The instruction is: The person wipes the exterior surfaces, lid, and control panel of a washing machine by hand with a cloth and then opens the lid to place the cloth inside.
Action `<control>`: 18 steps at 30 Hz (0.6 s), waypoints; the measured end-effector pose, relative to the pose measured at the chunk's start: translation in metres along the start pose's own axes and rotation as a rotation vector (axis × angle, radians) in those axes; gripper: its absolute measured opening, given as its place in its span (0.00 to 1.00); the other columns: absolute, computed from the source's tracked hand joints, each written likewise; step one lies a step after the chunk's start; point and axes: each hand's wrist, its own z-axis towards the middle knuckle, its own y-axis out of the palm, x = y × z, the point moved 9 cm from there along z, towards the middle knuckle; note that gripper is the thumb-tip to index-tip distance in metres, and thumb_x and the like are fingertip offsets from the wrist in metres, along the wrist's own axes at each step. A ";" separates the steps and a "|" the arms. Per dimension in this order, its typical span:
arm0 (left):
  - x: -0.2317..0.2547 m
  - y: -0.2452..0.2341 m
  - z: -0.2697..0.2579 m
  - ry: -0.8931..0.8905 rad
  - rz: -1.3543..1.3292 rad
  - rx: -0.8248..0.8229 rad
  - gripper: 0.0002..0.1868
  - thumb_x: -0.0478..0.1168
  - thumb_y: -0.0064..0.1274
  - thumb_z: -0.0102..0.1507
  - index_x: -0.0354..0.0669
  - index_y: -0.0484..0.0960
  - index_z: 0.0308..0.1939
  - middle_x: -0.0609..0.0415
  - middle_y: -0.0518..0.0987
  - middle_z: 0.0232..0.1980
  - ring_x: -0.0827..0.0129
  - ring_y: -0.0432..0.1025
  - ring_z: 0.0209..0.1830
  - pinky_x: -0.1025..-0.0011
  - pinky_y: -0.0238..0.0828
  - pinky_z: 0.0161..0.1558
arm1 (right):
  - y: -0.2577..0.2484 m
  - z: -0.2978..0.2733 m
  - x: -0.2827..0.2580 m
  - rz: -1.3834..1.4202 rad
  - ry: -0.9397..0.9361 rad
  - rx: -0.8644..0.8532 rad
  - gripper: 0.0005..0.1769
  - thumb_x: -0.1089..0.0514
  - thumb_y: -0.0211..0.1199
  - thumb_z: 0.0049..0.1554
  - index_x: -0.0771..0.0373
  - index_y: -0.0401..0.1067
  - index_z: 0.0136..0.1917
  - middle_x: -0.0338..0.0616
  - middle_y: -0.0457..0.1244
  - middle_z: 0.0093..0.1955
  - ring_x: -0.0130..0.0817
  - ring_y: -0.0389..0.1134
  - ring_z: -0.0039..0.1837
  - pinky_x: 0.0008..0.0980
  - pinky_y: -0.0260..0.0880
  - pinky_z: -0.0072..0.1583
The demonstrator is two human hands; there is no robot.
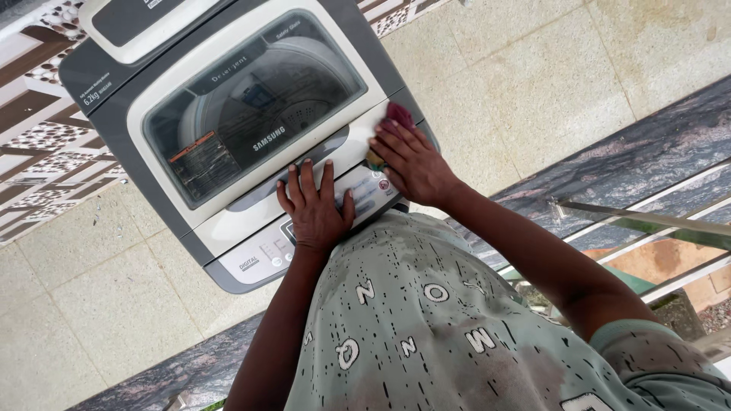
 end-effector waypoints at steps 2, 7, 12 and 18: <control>-0.001 0.004 0.000 -0.021 -0.005 -0.019 0.34 0.57 0.51 0.66 0.43 0.74 0.71 0.37 0.61 0.75 0.40 0.49 0.77 0.38 0.36 0.74 | -0.003 -0.003 0.010 -0.018 -0.060 -0.054 0.33 0.52 0.52 0.64 0.64 0.55 0.79 0.61 0.47 0.82 0.60 0.43 0.84 0.58 0.39 0.81; -0.002 0.004 -0.002 -0.038 0.025 -0.005 0.33 0.58 0.52 0.67 0.44 0.75 0.70 0.39 0.62 0.74 0.42 0.49 0.77 0.39 0.36 0.74 | -0.013 0.030 0.055 0.209 0.274 0.135 0.33 0.53 0.48 0.68 0.70 0.51 0.81 0.68 0.44 0.82 0.65 0.41 0.85 0.54 0.46 0.80; -0.001 0.001 -0.002 -0.055 -0.009 -0.025 0.33 0.59 0.53 0.67 0.45 0.77 0.70 0.39 0.62 0.74 0.43 0.49 0.77 0.41 0.36 0.75 | -0.008 0.058 0.045 -0.063 0.128 0.086 0.32 0.52 0.50 0.68 0.68 0.53 0.81 0.62 0.45 0.83 0.63 0.41 0.84 0.58 0.42 0.79; -0.001 -0.005 0.000 -0.072 -0.009 0.026 0.29 0.58 0.53 0.68 0.48 0.78 0.69 0.42 0.64 0.74 0.47 0.49 0.79 0.45 0.37 0.77 | -0.009 -0.002 0.031 -0.013 -0.271 -0.169 0.32 0.50 0.53 0.65 0.62 0.58 0.79 0.52 0.48 0.82 0.54 0.42 0.85 0.57 0.44 0.81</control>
